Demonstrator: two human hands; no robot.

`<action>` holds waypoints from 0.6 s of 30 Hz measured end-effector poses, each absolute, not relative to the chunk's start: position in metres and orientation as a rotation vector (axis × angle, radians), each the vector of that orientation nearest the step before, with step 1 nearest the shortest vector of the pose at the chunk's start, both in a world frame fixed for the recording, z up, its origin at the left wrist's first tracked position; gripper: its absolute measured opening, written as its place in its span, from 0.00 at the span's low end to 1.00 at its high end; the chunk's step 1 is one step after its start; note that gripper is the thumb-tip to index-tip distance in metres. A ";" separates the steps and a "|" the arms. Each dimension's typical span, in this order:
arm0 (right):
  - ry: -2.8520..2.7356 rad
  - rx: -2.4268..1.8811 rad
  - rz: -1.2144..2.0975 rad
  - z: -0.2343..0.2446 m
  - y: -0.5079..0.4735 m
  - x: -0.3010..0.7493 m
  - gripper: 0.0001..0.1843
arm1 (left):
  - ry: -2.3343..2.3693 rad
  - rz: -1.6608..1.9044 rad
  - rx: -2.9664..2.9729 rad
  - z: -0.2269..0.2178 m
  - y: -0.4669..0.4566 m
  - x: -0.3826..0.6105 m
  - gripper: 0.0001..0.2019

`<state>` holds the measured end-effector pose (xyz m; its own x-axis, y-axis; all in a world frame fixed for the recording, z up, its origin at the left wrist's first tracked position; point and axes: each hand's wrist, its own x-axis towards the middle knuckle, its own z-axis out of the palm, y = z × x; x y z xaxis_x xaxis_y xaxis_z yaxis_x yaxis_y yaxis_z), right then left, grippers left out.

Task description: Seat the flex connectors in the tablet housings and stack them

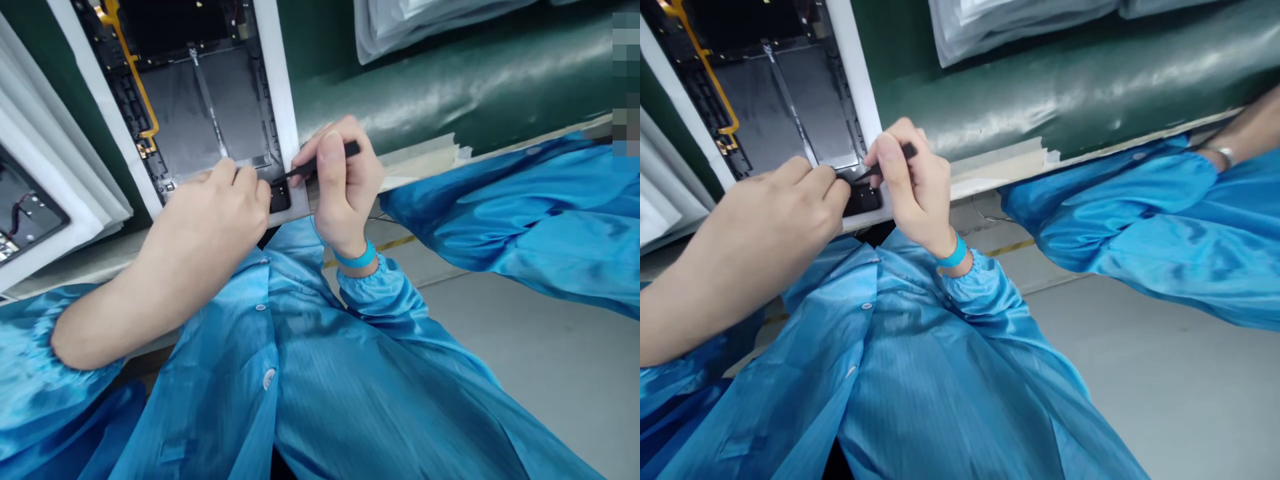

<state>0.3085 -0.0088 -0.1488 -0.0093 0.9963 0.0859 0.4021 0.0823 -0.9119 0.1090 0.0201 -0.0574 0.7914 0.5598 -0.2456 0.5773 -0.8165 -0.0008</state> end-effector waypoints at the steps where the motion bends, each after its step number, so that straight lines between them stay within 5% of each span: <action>1: -1.459 -1.469 0.890 -0.146 -0.009 0.307 0.33 | 0.937 -0.325 2.880 -0.060 0.020 0.110 0.21; 7: -1.226 -1.231 0.811 -0.142 -0.004 0.297 0.25 | 0.887 0.031 2.753 -0.073 0.016 0.106 0.22; 18: -1.273 -1.240 0.770 -0.149 0.002 0.298 0.30 | 1.025 -0.135 2.584 -0.070 0.011 0.115 0.19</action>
